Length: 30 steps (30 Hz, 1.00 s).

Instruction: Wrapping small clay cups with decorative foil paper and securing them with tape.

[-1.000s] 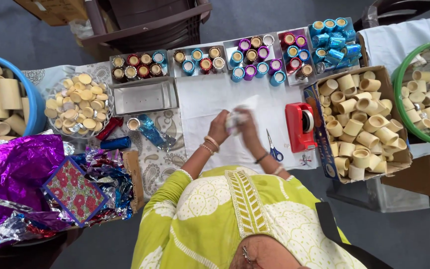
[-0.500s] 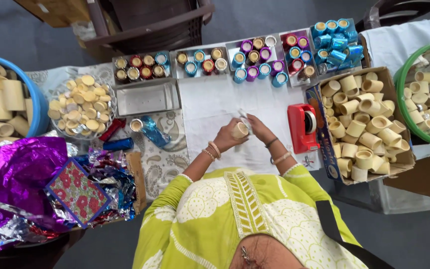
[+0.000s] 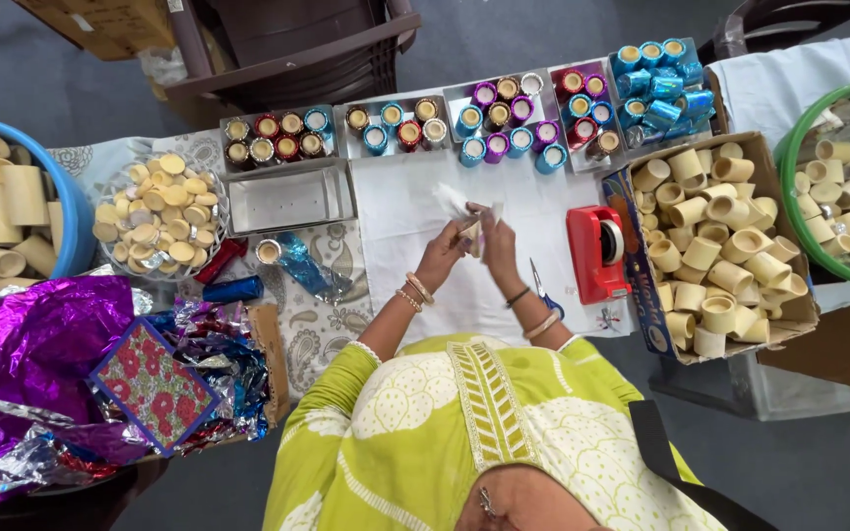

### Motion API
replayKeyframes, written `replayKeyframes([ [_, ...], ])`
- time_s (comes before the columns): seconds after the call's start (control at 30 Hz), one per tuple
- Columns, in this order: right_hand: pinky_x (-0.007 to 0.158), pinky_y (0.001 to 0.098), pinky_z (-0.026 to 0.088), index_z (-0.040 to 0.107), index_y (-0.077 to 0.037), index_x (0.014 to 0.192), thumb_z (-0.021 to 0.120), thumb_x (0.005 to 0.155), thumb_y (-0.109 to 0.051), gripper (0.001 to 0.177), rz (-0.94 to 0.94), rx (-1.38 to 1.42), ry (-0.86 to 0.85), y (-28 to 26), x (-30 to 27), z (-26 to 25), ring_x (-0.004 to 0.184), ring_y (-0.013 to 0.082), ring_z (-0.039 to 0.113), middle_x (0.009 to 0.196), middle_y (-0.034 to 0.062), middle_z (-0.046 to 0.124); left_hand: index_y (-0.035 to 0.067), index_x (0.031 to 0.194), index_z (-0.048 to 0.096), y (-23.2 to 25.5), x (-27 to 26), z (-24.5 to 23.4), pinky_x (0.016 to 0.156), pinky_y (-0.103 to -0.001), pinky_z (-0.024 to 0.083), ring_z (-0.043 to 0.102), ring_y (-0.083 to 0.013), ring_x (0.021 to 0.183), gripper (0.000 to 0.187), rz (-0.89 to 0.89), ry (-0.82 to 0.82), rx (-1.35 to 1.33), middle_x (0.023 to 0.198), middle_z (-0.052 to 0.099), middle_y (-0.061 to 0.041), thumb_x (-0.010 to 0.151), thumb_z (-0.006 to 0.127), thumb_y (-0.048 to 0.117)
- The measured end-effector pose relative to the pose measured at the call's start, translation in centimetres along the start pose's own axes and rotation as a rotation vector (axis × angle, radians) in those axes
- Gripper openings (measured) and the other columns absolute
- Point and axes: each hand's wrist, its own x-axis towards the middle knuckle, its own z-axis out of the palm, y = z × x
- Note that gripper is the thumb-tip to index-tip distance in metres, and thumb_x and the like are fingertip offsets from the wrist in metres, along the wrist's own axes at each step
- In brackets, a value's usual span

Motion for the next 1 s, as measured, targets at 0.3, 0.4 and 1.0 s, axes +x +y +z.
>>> replayKeyframes([
  [0.3,0.072,0.0309,0.056,0.068,-0.004,0.124,0.044,0.108,-0.04,0.047,-0.044,-0.392,0.009,-2.6,-2.1,1.1,0.08,0.0188,0.072,0.092,0.0102,0.074,0.003,0.116,0.065,2.2,-0.6,-0.5,0.085,-0.028,0.063,0.07,-0.0111,0.098,0.02,-0.141,0.006,-0.153,0.107,0.07,0.0,0.095,0.067,0.003],
  [0.4,0.072,0.0319,0.055,0.071,-0.006,0.124,0.045,0.11,-0.038,0.044,-0.033,-0.441,-0.003,1.4,-0.4,0.4,0.078,0.0207,0.069,0.091,0.0106,0.073,-0.001,0.112,0.067,-2.3,-0.5,-1.7,0.085,-0.031,0.062,0.068,-0.0146,0.099,0.018,-0.1,0.014,-0.029,0.108,0.07,-0.009,0.096,0.073,0.0],
  [1.0,0.071,0.0294,0.059,0.071,0.002,0.11,0.042,0.109,-0.047,0.057,0.271,0.533,0.219,4.0,-1.9,-0.9,0.083,0.0181,0.071,0.096,0.0107,0.073,0.001,0.097,0.065,6.3,-2.3,3.1,0.092,-0.039,0.057,0.067,-0.0359,0.111,0.024,0.443,0.097,0.788,0.127,0.064,-0.018,0.082,0.082,0.009],
])
